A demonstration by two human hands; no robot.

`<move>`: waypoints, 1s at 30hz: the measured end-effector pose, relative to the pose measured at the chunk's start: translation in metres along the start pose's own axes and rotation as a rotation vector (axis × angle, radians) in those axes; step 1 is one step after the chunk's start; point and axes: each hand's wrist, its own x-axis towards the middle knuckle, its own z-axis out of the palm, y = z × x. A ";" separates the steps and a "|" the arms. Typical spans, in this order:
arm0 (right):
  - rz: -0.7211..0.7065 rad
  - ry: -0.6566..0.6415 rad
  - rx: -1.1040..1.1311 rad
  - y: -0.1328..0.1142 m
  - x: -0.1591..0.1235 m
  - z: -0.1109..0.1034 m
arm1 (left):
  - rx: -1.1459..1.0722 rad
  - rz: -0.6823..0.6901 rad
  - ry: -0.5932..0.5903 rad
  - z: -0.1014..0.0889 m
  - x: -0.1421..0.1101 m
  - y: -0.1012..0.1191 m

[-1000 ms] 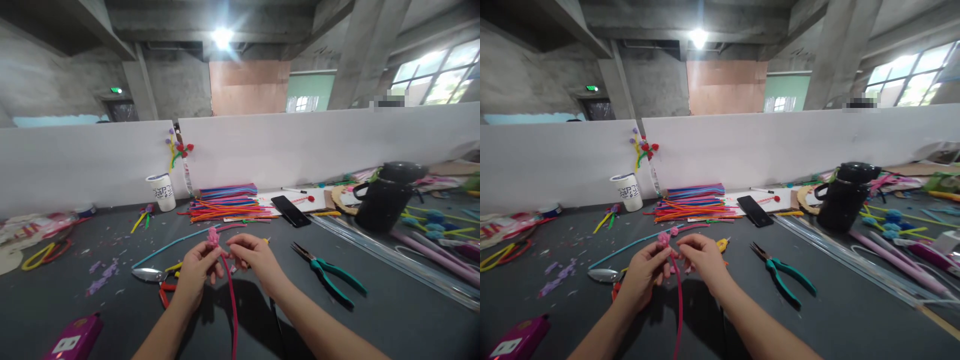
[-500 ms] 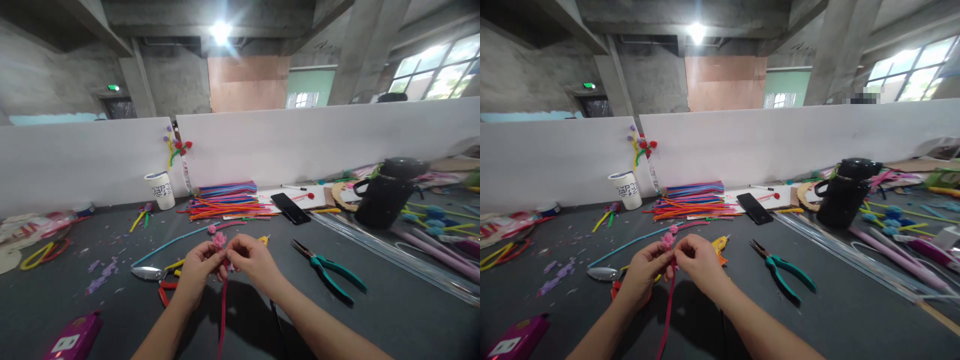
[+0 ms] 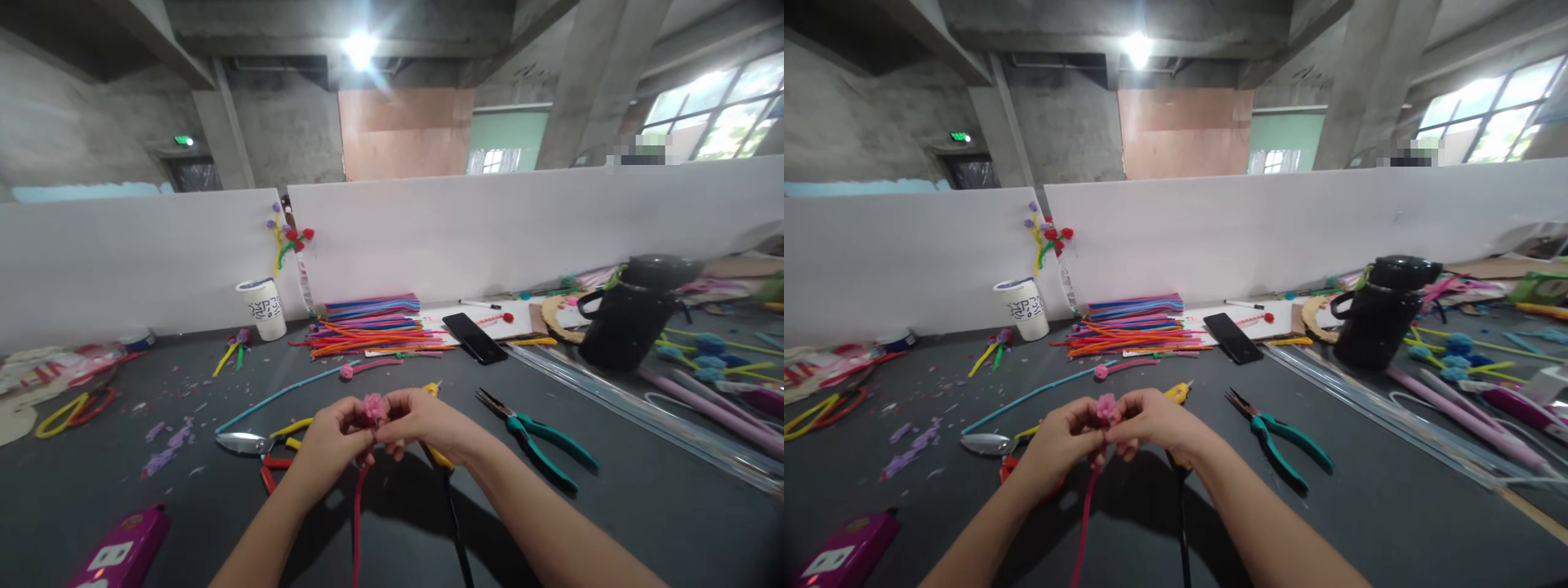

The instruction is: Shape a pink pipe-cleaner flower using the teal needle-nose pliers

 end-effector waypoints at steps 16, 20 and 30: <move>0.030 -0.042 0.126 0.006 0.004 -0.006 | -0.027 0.000 0.024 -0.008 0.001 0.001; 0.002 0.034 0.064 0.010 0.008 -0.009 | -0.080 -0.004 0.063 -0.011 0.003 0.003; 0.111 0.239 -0.362 0.017 0.023 -0.001 | -0.186 -0.041 0.116 -0.016 0.012 -0.004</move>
